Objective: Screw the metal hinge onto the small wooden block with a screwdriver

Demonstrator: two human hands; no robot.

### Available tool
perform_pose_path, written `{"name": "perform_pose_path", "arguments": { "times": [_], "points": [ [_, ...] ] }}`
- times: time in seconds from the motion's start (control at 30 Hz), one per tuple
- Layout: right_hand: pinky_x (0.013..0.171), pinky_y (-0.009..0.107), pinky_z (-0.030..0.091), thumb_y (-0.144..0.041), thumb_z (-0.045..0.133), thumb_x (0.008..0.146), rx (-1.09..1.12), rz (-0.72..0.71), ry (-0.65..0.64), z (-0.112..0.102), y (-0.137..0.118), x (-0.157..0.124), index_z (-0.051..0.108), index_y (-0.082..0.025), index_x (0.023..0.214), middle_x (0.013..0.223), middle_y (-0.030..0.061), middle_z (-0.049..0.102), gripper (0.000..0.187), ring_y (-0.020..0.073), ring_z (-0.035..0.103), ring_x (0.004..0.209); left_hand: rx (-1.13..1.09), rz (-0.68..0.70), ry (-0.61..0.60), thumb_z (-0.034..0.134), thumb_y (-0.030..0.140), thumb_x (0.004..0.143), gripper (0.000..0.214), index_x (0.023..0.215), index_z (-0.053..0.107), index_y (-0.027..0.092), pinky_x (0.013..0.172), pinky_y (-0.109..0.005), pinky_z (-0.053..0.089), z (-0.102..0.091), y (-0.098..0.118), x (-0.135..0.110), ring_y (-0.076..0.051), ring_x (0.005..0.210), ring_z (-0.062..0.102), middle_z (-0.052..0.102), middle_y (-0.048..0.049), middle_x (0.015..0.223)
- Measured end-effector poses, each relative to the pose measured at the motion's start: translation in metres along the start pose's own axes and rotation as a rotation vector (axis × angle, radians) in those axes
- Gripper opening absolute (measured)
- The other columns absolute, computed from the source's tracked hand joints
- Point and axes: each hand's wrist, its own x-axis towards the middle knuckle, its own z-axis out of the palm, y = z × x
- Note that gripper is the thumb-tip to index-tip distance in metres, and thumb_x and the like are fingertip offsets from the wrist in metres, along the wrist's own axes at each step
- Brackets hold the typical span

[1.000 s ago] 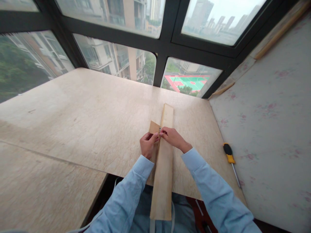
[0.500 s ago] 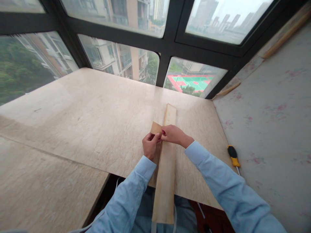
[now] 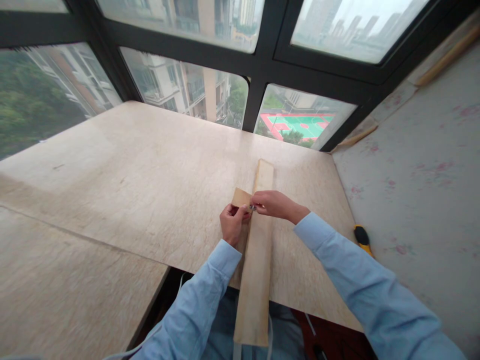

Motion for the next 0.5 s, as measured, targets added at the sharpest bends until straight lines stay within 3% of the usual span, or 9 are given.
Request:
{"name": "perform_pose_path", "arguments": {
  "times": [0.1, 0.23, 0.37, 0.5],
  "points": [
    [0.068, 0.027, 0.038, -0.014, 0.054, 0.089, 0.104, 0.034, 0.103, 0.007, 0.001, -0.012, 0.068, -0.015, 0.089, 0.088, 0.0075, 0.07, 0.014, 0.0169, 0.061, 0.078, -0.018, -0.005, 0.003, 0.082, 0.035, 0.065, 0.032, 0.08, 0.068, 0.01, 0.065, -0.03, 0.06, 0.0, 0.001, 0.0, -0.016, 0.068, 0.069, 0.073, -0.0061, 0.079],
    [0.075, 0.029, 0.046, -0.014, 0.054, 0.087, 0.307, 0.187, 0.262, 0.029, 0.002, -0.045, 0.066, -0.015, 0.104, 0.101, 0.0091, 0.071, 0.021, 0.0163, 0.064, 0.08, -0.021, -0.008, 0.0, 0.081, 0.034, 0.065, 0.032, 0.083, 0.069, 0.01, 0.066, -0.03, 0.06, 0.0, 0.001, 0.0, -0.017, 0.07, 0.07, 0.074, -0.0072, 0.082],
    [0.077, 0.033, 0.051, -0.025, 0.052, 0.091, 0.38, 0.465, 0.414, 0.052, 0.013, -0.104, 0.063, -0.016, 0.114, 0.105, 0.0107, 0.07, 0.028, 0.0178, 0.065, 0.08, -0.004, 0.001, 0.02, 0.082, 0.033, 0.064, 0.032, 0.083, 0.069, 0.01, 0.066, -0.031, 0.06, -0.002, 0.0, 0.001, -0.017, 0.07, 0.069, 0.074, -0.006, 0.081],
    [0.09, 0.041, 0.051, -0.026, 0.054, 0.087, 0.242, 0.808, 0.516, 0.067, 0.027, -0.182, 0.059, -0.011, 0.123, 0.115, 0.0163, 0.066, 0.04, 0.0238, 0.065, 0.093, 0.004, 0.023, 0.052, 0.083, 0.031, 0.062, 0.031, 0.081, 0.069, 0.011, 0.068, -0.03, 0.06, -0.001, 0.0, 0.003, -0.015, 0.067, 0.068, 0.073, -0.0036, 0.077]
  ]
}}
